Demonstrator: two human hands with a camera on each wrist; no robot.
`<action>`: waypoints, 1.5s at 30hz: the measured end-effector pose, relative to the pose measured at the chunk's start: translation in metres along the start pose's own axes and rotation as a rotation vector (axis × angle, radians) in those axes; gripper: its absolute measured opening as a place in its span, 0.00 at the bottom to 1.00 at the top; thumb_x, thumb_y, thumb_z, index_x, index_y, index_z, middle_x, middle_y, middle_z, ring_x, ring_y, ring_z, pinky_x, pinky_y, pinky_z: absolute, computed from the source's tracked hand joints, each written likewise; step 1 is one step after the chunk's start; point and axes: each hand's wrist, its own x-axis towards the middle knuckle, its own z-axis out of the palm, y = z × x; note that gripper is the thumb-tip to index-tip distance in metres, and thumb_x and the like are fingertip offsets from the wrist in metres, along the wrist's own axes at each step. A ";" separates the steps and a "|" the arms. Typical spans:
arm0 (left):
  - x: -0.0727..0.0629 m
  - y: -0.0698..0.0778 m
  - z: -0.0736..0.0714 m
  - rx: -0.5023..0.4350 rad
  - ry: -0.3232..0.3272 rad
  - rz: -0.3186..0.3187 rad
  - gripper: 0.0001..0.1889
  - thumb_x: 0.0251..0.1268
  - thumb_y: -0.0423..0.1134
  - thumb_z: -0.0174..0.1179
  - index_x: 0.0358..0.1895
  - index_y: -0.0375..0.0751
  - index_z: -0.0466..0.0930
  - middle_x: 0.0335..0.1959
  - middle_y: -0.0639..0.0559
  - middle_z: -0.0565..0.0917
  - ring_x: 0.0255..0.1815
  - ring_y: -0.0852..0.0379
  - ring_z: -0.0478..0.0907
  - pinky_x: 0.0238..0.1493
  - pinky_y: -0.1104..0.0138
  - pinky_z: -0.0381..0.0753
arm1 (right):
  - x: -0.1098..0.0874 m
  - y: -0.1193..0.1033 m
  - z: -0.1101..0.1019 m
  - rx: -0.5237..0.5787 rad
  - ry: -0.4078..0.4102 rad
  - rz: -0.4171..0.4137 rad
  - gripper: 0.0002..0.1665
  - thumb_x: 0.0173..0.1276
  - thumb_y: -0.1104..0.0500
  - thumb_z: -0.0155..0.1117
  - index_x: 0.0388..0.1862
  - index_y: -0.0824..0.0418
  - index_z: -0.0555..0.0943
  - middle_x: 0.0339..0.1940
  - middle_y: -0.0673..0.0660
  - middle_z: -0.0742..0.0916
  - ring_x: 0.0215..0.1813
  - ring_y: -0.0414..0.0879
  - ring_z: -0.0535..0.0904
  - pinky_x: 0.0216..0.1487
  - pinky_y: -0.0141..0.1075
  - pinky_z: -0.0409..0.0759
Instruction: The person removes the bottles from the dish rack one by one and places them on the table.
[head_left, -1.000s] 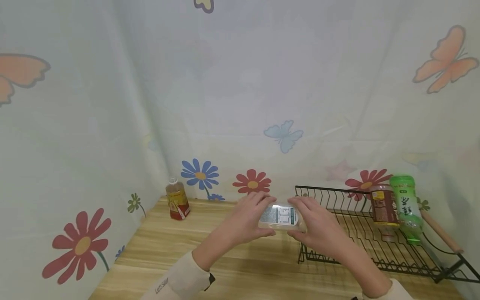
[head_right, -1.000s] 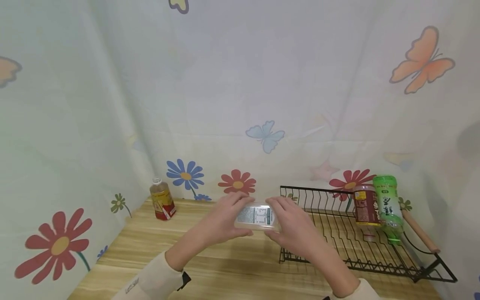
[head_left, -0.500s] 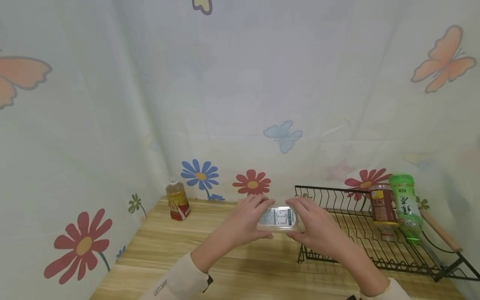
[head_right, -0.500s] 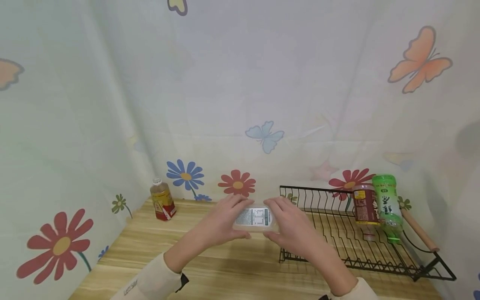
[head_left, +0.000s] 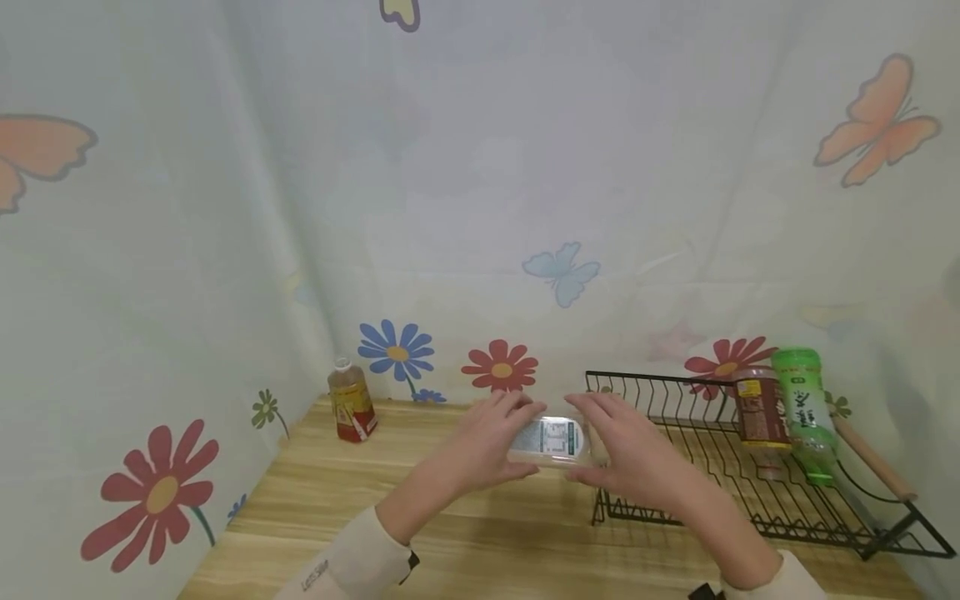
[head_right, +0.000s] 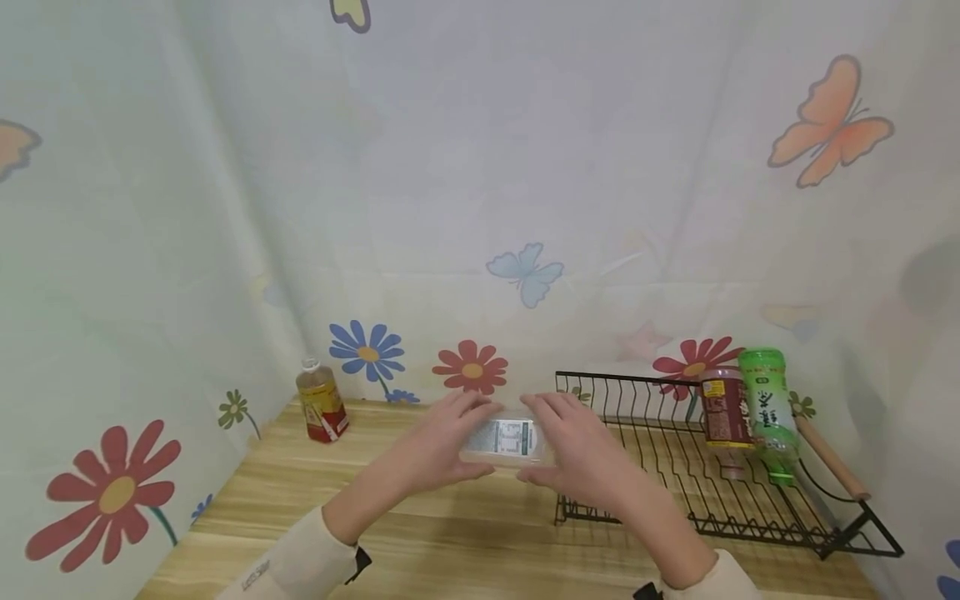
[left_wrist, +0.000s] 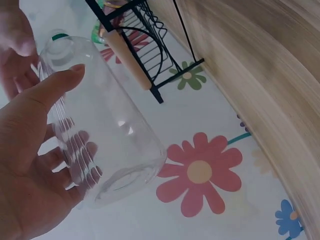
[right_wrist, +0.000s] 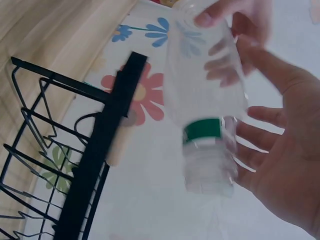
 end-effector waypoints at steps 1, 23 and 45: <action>-0.001 -0.002 0.001 0.005 0.004 -0.008 0.46 0.54 0.58 0.81 0.76 0.52 0.72 0.68 0.52 0.77 0.64 0.52 0.74 0.66 0.57 0.80 | -0.001 0.001 -0.003 0.028 -0.005 0.009 0.58 0.56 0.39 0.86 0.80 0.56 0.69 0.72 0.59 0.79 0.71 0.60 0.75 0.66 0.61 0.79; -0.029 -0.074 0.001 -0.362 0.300 -0.226 0.44 0.56 0.45 0.83 0.74 0.51 0.67 0.67 0.51 0.74 0.60 0.51 0.74 0.55 0.54 0.85 | -0.042 0.076 -0.076 0.190 0.261 0.205 0.65 0.58 0.48 0.87 0.87 0.50 0.58 0.73 0.65 0.77 0.66 0.64 0.76 0.53 0.61 0.80; -0.055 -0.131 0.028 -0.678 0.706 -0.653 0.44 0.61 0.49 0.80 0.76 0.45 0.67 0.69 0.46 0.75 0.69 0.44 0.73 0.69 0.44 0.75 | -0.089 0.172 -0.052 0.186 0.322 0.509 0.64 0.71 0.44 0.75 0.88 0.66 0.45 0.79 0.83 0.60 0.73 0.84 0.60 0.58 0.80 0.67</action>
